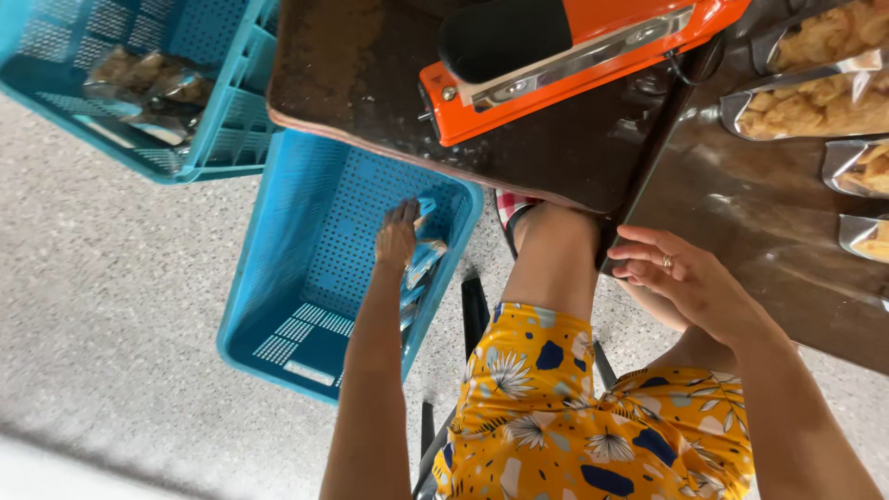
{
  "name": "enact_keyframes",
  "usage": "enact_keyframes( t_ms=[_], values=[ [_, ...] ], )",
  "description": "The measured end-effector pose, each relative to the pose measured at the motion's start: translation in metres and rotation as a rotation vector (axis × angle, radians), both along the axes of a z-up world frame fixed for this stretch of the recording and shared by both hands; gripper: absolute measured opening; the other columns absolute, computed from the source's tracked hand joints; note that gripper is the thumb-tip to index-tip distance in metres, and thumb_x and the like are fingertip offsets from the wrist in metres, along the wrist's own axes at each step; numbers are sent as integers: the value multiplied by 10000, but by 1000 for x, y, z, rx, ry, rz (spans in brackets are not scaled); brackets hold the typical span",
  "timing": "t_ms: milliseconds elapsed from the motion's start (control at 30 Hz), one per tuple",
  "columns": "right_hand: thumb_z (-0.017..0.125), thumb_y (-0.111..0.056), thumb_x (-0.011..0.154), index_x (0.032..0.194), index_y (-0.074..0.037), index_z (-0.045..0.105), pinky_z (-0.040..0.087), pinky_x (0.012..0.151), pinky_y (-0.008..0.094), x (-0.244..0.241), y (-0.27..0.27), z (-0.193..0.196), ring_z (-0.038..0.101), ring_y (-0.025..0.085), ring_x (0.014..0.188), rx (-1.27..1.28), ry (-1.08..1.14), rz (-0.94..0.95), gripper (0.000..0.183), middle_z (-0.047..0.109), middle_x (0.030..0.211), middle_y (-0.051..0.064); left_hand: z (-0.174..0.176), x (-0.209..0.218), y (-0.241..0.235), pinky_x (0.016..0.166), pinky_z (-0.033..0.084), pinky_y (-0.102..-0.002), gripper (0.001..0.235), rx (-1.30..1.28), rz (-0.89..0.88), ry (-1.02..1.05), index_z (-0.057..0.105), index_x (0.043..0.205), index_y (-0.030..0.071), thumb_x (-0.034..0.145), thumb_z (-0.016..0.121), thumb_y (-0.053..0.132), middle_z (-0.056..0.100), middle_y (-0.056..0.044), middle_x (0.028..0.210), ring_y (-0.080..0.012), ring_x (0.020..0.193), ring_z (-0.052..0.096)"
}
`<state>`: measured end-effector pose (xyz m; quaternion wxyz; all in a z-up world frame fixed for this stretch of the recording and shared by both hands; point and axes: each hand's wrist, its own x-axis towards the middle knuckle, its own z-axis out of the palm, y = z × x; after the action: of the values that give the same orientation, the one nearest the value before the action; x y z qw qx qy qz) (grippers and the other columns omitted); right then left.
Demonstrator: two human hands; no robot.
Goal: The person repeatedly picks up clear plastic bags filled with fried snacks, places them into an orange heat-sealing machine, and presses the handle to seal the top. After sealing, the person places the finished packages into a blue plastic basket on the floor.
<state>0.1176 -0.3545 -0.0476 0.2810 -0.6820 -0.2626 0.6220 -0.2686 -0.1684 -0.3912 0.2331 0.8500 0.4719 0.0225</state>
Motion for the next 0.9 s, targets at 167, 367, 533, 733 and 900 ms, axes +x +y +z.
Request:
enact_keyframes(
  t_ms=[167, 367, 533, 733, 900],
  values=[
    [637, -298, 915, 1488, -70, 483, 527, 1033, 365, 10, -16, 0, 620, 198, 1247, -58, 15, -105, 636, 659, 1365, 119, -34, 28, -26, 1000, 533, -470, 505, -228, -46, 173, 504, 1401, 129, 906, 602, 163, 558, -123, 1432, -382, 1274, 565],
    [636, -317, 897, 1490, -91, 505, 510, 986, 377, 20, -20, 1, 635, 198, 1232, -193, -42, -149, 648, 675, 1358, 104, -40, 35, -45, 1111, 443, -515, 505, -276, -48, -39, 454, 1466, 80, 984, 582, 159, 486, -224, 1488, -443, 1373, 463],
    [626, -306, 927, 1486, -71, 487, 543, 1011, 356, 25, -28, -6, 624, 194, 1241, -62, 44, -178, 623, 660, 1351, 114, -34, 38, -28, 1190, 313, -530, 624, -289, -272, 135, 424, 1476, 55, 869, 568, 93, 397, -205, 1606, -418, 1503, 334],
    [616, -285, 950, 1496, -77, 493, 548, 956, 340, 40, -51, -14, 660, 193, 1131, 3, -4, -171, 597, 689, 1313, 115, -1, 43, -11, 1108, 360, -532, 692, -231, -108, -4, 444, 1466, 5, 831, 648, 188, 458, -342, 1430, -483, 1352, 387],
    [611, -274, 976, 1471, -72, 520, 540, 959, 329, 64, -92, -2, 660, 168, 1113, 67, -108, -270, 542, 683, 1319, 103, 92, 71, -26, 735, 599, -405, 309, -288, 289, -440, 673, 1015, 6, 1117, 450, 193, 744, -195, 923, -280, 821, 758]
  ],
)
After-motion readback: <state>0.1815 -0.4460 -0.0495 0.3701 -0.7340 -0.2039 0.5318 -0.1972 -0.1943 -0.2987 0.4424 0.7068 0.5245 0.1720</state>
